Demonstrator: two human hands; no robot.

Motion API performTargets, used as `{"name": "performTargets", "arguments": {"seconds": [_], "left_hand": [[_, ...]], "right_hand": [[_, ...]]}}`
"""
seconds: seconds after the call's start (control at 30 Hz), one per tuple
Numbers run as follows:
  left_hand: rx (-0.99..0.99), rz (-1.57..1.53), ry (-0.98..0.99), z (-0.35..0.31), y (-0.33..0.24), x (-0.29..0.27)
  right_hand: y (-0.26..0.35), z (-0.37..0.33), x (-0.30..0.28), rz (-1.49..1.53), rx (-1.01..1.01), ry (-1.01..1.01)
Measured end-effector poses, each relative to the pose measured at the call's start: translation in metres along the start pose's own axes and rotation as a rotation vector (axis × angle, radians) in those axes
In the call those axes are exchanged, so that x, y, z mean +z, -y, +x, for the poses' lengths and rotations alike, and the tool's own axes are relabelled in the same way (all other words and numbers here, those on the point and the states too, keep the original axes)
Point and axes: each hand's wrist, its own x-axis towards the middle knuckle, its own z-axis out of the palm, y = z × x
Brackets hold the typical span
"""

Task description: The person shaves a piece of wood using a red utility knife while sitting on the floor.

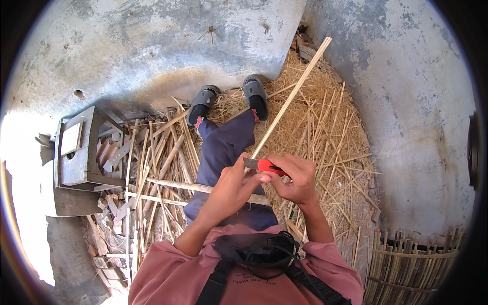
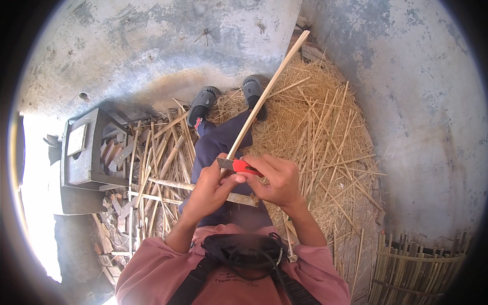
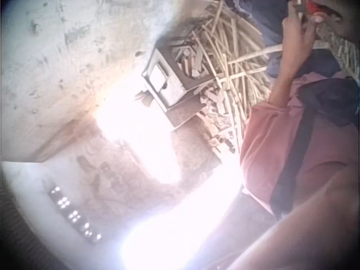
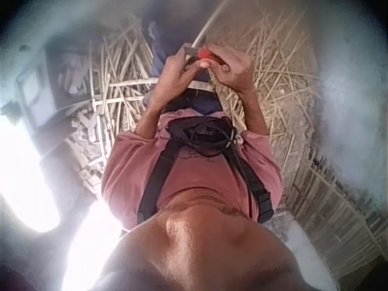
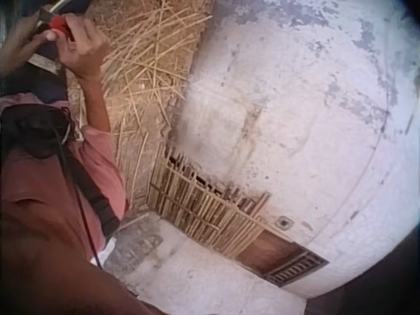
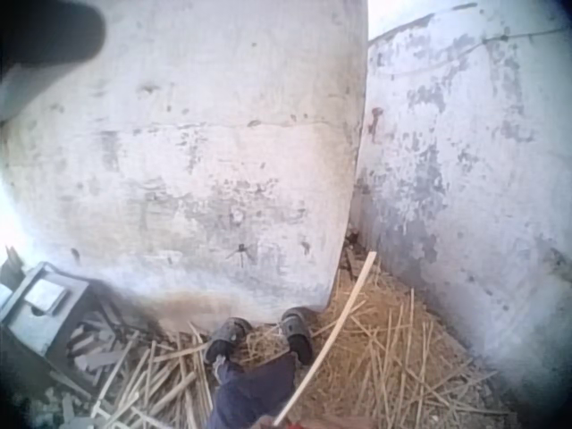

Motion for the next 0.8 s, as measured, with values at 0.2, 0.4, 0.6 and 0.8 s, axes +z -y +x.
{"name": "performTargets", "arguments": {"seconds": [0.2,0.4,0.6,0.8], "left_hand": [[-0.012,0.066,-0.018,0.0,-0.003,0.002],[0.002,0.107,-0.065,-0.001,-0.001,0.007],[0.003,0.147,-0.106,-0.003,0.004,0.01],[-0.069,0.209,-0.107,-0.002,0.003,0.012]], "right_hand": [[0.0,-0.004,0.003,-0.059,0.005,-0.054],[0.003,-0.008,0.003,-0.127,0.015,-0.074],[0.006,-0.009,0.003,-0.14,0.018,-0.101],[0.004,-0.013,0.004,-0.136,0.035,-0.129]]}}
